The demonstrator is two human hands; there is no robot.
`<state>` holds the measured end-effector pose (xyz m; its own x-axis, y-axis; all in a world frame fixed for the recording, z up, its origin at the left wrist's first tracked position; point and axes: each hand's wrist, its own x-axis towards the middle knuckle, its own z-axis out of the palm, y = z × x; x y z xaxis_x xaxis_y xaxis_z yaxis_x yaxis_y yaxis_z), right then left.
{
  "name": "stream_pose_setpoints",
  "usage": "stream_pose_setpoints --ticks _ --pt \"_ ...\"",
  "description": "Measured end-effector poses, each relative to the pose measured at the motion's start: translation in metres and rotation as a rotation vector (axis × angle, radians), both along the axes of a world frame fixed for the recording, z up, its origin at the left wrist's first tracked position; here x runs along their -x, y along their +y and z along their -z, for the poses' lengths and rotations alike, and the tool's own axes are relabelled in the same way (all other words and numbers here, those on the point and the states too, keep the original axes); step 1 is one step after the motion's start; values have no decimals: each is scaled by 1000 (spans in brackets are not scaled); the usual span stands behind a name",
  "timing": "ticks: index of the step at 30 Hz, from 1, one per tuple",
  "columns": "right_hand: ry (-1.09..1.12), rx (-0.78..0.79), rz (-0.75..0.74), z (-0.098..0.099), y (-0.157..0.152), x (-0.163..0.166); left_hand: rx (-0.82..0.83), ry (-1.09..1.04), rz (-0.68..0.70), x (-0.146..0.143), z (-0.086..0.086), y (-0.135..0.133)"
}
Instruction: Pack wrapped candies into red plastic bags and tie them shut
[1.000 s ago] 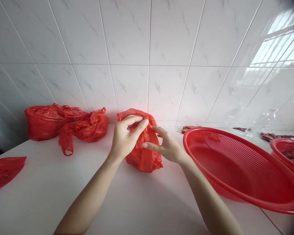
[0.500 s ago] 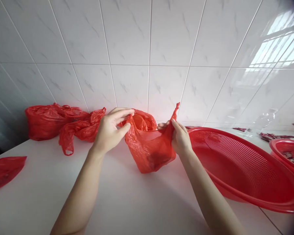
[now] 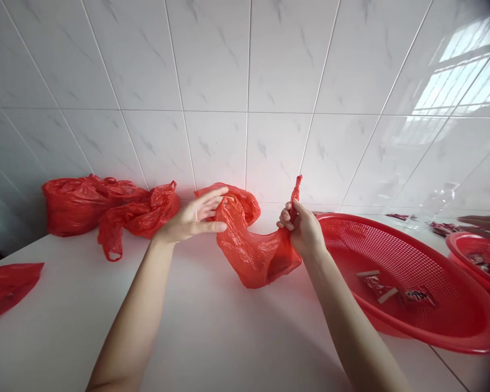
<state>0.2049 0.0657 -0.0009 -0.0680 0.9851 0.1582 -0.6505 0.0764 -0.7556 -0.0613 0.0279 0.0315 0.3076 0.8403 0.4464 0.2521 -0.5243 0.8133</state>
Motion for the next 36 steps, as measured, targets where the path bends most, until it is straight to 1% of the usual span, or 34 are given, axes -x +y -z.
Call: stream_pose_setpoints --ticks 2,3,5,7,11,13,16,22,26,29,32,36 --pt "14 10 -3 0 1 0 87 34 119 1 1 1" --pt "20 15 -5 0 1 0 98 49 158 -1 1 1" --pt "27 29 -12 0 2 -1 67 66 174 -4 0 1" --pt "27 47 -18 -1 2 -2 6 31 102 -9 0 0" --pt "29 67 -27 -4 2 -5 -63 -171 -65 -14 1 2" --pt "25 62 -34 -4 2 -5 -60 -248 -102 -15 2 4" --pt "-23 43 -39 -1 1 -1 -28 -292 -120 -16 4 6" --pt "-240 -72 -71 5 -3 8 -27 -205 -132 -20 8 5" --pt "-488 -120 -74 4 -10 14 -81 -130 -102 -32 8 2" --pt "-672 -173 -105 1 -18 19 -159 -46 -51 -46 5 -5" --pt "-749 -256 -168 0 -24 23 -218 22 -44 -56 3 -12" --pt "-783 -343 -227 2 -27 26 -244 138 -131 -58 6 -12"
